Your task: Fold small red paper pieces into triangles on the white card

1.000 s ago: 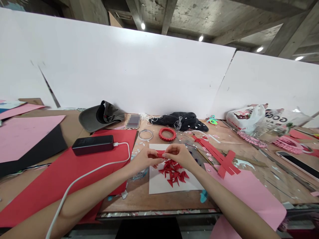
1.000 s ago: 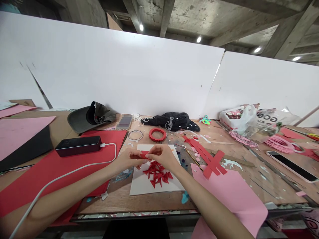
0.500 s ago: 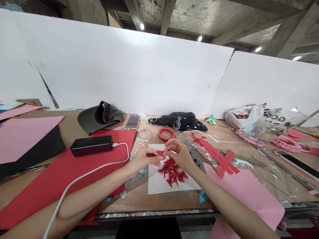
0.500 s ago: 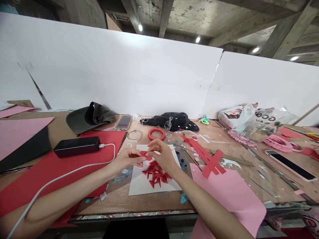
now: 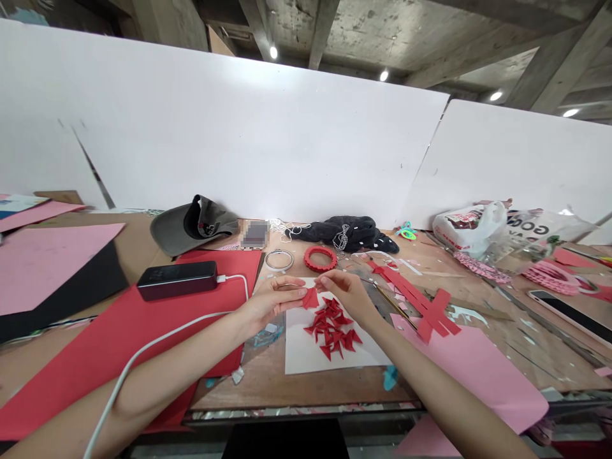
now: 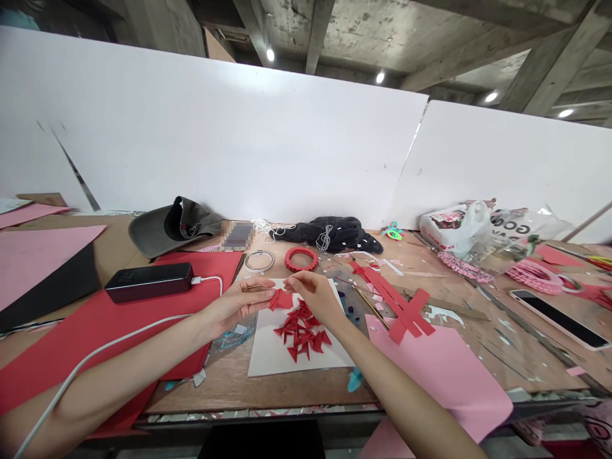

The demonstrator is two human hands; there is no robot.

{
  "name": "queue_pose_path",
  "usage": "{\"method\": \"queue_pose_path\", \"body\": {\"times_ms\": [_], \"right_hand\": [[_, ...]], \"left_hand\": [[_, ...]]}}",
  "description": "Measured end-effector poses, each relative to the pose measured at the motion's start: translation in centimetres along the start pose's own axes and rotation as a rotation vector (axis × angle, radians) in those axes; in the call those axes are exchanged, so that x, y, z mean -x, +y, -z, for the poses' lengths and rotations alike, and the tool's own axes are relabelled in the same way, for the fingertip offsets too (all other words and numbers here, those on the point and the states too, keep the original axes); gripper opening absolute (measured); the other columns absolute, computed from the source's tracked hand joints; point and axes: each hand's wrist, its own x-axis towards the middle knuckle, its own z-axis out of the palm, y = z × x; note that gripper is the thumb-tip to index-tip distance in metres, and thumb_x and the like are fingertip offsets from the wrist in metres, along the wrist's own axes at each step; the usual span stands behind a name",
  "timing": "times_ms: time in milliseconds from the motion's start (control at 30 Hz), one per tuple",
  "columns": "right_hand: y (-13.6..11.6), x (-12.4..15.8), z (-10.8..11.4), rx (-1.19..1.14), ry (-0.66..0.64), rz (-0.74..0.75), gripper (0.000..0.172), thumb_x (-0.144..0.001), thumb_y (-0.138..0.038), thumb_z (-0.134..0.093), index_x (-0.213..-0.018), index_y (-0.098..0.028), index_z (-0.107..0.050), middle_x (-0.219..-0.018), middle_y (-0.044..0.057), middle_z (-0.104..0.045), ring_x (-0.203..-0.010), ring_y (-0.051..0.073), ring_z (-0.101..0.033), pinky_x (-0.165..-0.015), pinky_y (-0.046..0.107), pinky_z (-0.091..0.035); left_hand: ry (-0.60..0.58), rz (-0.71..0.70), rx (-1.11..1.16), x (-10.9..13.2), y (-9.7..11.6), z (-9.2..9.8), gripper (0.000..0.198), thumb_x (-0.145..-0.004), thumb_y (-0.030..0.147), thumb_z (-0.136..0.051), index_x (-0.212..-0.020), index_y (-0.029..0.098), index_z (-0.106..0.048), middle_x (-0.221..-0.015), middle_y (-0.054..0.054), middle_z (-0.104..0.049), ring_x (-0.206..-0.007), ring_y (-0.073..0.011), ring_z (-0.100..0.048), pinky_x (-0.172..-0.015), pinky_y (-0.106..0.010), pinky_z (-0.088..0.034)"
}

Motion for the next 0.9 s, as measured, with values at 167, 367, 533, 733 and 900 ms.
{"method": "queue_pose_path", "body": {"times_ms": [167,367,533,733,900], "right_hand": [[0.37,-0.19,0.22,-0.156,-0.091,-0.157,0.025,-0.073,-0.04,-0.066,-0.078,-0.016,-0.067,-0.073,0.003,-0.067,-0.068,0.014,-0.061,-0.068,0.028,-0.048],[0.23,-0.07,0.17,-0.201,-0.117,-0.216,0.024,-0.07,-0.039,-0.069,-0.077,-0.016,-0.069,-0.07,0.003,-0.068,-0.065,0.013,-0.06,-0.066,0.026,-0.047],[0.02,-0.06,0.16,-0.144,-0.134,-0.192,0.025,-0.068,-0.04,-0.07,-0.076,-0.016,-0.07,-0.071,0.003,-0.068,-0.066,0.015,-0.061,-0.066,0.028,-0.048],[-0.2,-0.12,0.26,-0.109,-0.123,-0.189,0.026,-0.067,-0.04,-0.071,-0.078,-0.017,-0.07,-0.073,0.004,-0.069,-0.065,0.015,-0.061,-0.063,0.027,-0.047],[-0.25,-0.12,0.4,-0.111,-0.138,-0.149,0.025,-0.072,-0.04,-0.067,-0.079,-0.016,-0.07,-0.074,0.004,-0.069,-0.067,0.015,-0.062,-0.067,0.028,-0.047]], "left_hand": [[0.017,-0.018,-0.039,0.07,0.0,-0.13,0.033,-0.057,0.012,-0.081,-0.087,0.013,-0.065,-0.081,-0.005,-0.071,-0.077,-0.0154,-0.068,-0.078,-0.026,-0.054],[0.024,-0.063,-0.089,0.11,-0.03,-0.16,0.034,-0.055,0.017,-0.082,-0.085,0.012,-0.065,-0.08,-0.006,-0.071,-0.078,-0.0173,-0.067,-0.078,-0.029,-0.053],[0.026,-0.125,-0.163,0.19,0.05,-0.21,0.036,-0.055,0.023,-0.082,-0.085,0.013,-0.066,-0.08,-0.007,-0.071,-0.078,-0.0186,-0.067,-0.076,-0.03,-0.052],[0.065,-0.143,-0.193,0.16,0.04,-0.2,0.035,-0.054,0.025,-0.082,-0.084,0.014,-0.066,-0.077,-0.004,-0.069,-0.073,-0.0161,-0.065,-0.072,-0.027,-0.052],[0.037,-0.173,-0.22,-0.09,-0.35,0.19,0.034,-0.057,0.027,-0.081,-0.085,0.014,-0.066,-0.078,-0.004,-0.07,-0.075,-0.0159,-0.065,-0.07,-0.026,-0.05]]}}
